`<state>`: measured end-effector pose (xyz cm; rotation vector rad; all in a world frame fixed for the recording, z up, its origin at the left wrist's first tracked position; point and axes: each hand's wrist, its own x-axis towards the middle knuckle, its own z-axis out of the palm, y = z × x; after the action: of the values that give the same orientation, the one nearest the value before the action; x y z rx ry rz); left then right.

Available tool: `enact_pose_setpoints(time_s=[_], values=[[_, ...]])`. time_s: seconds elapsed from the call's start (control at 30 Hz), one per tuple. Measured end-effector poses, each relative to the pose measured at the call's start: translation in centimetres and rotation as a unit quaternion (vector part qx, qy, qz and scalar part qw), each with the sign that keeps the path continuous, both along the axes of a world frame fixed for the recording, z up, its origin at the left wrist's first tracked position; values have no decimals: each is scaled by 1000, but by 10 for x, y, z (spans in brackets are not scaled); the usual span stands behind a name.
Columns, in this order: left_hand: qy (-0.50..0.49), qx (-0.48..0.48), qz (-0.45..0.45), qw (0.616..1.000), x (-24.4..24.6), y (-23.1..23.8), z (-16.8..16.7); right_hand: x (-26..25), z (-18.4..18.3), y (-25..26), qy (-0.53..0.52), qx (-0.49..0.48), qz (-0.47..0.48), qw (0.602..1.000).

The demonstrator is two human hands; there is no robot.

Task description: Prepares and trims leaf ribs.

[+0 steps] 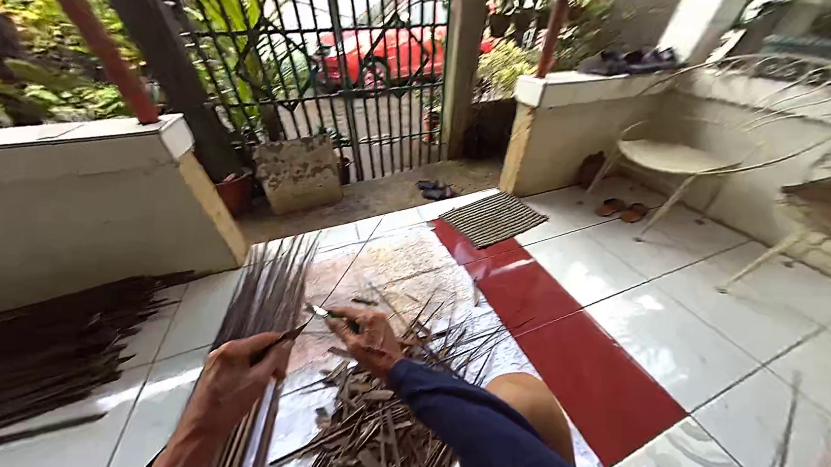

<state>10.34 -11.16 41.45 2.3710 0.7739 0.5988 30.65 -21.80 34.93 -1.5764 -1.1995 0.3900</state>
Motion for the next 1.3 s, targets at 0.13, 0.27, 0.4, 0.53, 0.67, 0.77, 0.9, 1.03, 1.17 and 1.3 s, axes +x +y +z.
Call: enact_pose_setpoints(time_s=[0.13,0.27,0.4,0.53,0.67,0.77,0.9,1.03,1.17,1.3], values=[[-7,-66,-15,998,-7,-3,8,10,1,4,48,-8,0,999],[0,-113,-39,993,-10,-5,13,22,-1,9,72,-12,-26,997],[12,-136,-72,988,-18,-4,17,38,-2,11,102,-40,-106,988],[36,-84,-42,995,-31,3,18,47,3,8,122,-11,-196,973],[12,-28,8,1000,-41,10,15,41,14,6,143,42,-204,968],[-20,-4,7,1000,-35,9,11,30,27,2,161,61,-148,974],[6,-25,-26,999,-29,-2,18,6,39,-1,126,30,-56,990],[16,-99,-63,993,-16,-8,14,-3,25,4,176,44,-27,983],[30,-177,-79,981,-14,-3,12,4,21,6,203,60,-35,977],[67,-228,-118,964,-25,12,4,17,25,3,195,66,-71,976]])
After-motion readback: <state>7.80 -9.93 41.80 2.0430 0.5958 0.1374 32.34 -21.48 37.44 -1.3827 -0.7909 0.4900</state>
